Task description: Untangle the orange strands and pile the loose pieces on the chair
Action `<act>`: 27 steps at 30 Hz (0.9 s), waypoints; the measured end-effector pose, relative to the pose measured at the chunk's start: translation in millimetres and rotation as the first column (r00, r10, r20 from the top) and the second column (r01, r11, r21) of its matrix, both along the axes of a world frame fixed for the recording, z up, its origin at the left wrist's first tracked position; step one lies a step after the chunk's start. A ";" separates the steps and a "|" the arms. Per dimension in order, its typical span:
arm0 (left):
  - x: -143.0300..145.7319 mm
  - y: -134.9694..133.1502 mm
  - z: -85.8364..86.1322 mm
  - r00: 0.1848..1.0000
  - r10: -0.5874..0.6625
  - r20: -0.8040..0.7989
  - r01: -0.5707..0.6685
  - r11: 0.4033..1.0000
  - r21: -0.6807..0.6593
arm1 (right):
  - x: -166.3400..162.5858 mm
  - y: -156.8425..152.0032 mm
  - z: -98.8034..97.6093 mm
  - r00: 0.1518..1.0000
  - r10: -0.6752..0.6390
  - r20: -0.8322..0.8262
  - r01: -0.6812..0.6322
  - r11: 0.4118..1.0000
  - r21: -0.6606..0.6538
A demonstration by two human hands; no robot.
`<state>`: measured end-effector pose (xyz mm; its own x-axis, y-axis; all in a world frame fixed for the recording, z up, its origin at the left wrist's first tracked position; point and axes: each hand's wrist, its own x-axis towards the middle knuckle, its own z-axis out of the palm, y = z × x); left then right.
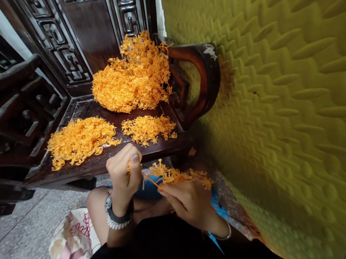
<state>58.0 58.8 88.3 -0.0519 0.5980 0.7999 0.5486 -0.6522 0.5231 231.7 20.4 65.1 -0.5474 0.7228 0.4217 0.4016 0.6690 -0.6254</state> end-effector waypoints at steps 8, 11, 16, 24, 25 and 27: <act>21.7 3.1 10.0 0.987 -0.116 0.114 0.129 0.985 -0.118 | 10.0 0.9 -9.5 0.995 0.026 -0.100 -0.037 0.993 -0.110; 27.2 13.8 5.2 0.977 -0.125 0.170 0.169 0.946 -0.276 | 13.9 3.1 -11.9 0.994 -0.025 -0.109 0.009 0.990 -0.144; -20.1 83.2 2.0 0.787 0.124 0.604 0.042 0.966 -0.254 | 26.3 -1.9 -18.8 0.975 -0.033 -0.219 -0.097 0.825 -0.556; -41.5 173.2 -14.5 0.998 0.009 -0.066 -0.032 0.936 -0.350 | 40.8 13.9 -31.2 0.902 -0.344 -0.261 0.078 0.724 -0.685; -33.0 176.6 -18.9 0.983 -0.034 -0.178 -0.032 0.934 -0.355 | 39.4 15.8 -31.7 0.903 -0.336 -0.269 0.063 0.720 -0.691; -18.8 180.3 -26.9 0.929 -0.116 -0.351 -0.030 0.923 -0.385 | 36.2 17.7 -32.7 0.899 -0.329 -0.290 0.033 0.710 -0.703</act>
<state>39.2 239.1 61.4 0.2280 0.8521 0.4711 0.7221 -0.4725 0.5052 268.0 38.2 32.4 -0.2841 0.9558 -0.0759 0.1093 -0.0464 -0.9929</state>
